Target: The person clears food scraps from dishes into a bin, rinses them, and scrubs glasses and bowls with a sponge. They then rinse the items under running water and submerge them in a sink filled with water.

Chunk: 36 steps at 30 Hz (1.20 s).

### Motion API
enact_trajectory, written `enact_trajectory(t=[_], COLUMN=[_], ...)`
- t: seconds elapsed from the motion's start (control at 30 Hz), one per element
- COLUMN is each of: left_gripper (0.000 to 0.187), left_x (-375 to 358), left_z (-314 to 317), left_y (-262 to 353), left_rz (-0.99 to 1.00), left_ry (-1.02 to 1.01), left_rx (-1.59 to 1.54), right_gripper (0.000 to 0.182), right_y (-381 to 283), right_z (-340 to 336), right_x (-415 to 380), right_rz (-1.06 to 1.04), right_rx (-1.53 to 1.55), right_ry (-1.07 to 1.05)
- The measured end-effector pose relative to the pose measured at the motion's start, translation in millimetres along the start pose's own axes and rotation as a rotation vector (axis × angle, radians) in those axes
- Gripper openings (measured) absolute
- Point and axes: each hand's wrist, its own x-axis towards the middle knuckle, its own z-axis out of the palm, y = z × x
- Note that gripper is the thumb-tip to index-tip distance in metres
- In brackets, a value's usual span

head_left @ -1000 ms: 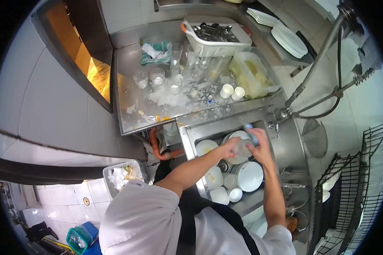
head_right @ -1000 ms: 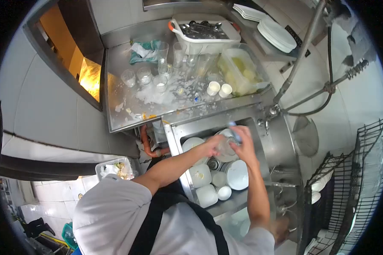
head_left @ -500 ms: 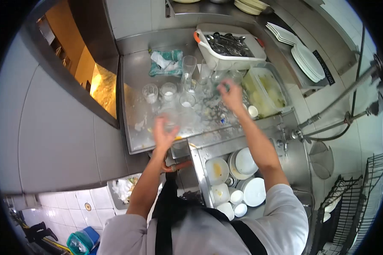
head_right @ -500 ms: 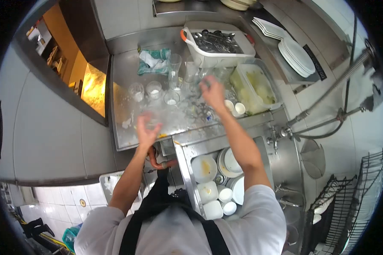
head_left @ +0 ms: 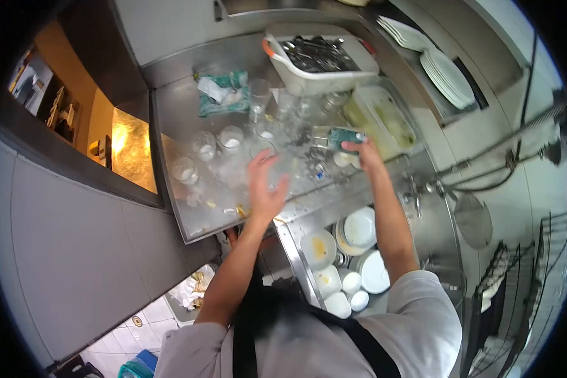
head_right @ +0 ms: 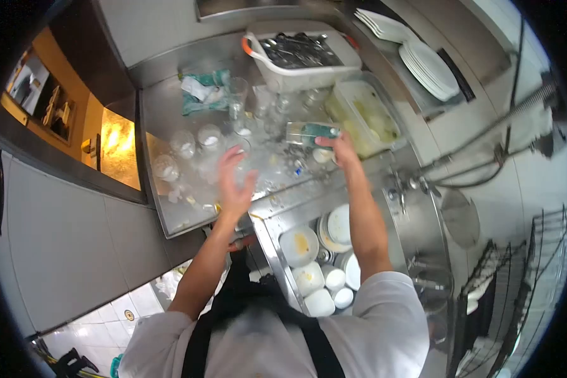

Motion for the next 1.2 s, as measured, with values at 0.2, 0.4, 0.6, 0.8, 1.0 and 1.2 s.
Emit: enact_trajectory(t=[0.2, 0.4, 0.6, 0.8, 1.0, 1.2], left_gripper=[0.025, 0.025, 0.032, 0.016, 0.036, 0.040], left_x=[-23.8, -152.5, -163.6, -175.5, -160.1, -140.1], left_z=[131.3, 199.7, 196.1, 164.0, 124.5, 89.7], left_y=[101.9, 142.9, 137.3, 131.0, 110.1, 51.2], left_rz=[0.272, -0.068, -1.388, -0.521, -1.548, -1.516], left_ry=[-0.792, -0.905, -0.986, -0.751, -0.801, -0.733], left_rx=[-0.221, -0.075, -0.258, -0.425, -0.608, -0.717], right_gripper=[0.032, 0.028, 0.037, 0.045, 0.036, 0.042], right_y=[62.6, 139.4, 59.3, 41.0, -0.3, -55.6], right_z=[29.9, 13.4, -9.0, -7.2, -4.0, 30.2], right_x=[-235.3, -384.0, -432.0, -412.2, -385.9, -312.3], right_rz=[0.365, 0.245, -0.201, 0.169, -0.383, -0.826], right_rx=[1.345, 1.376, -0.621, 0.494, -0.772, -0.912], right_ry=[0.199, 0.397, 0.215, 0.226, -0.010, -0.222])
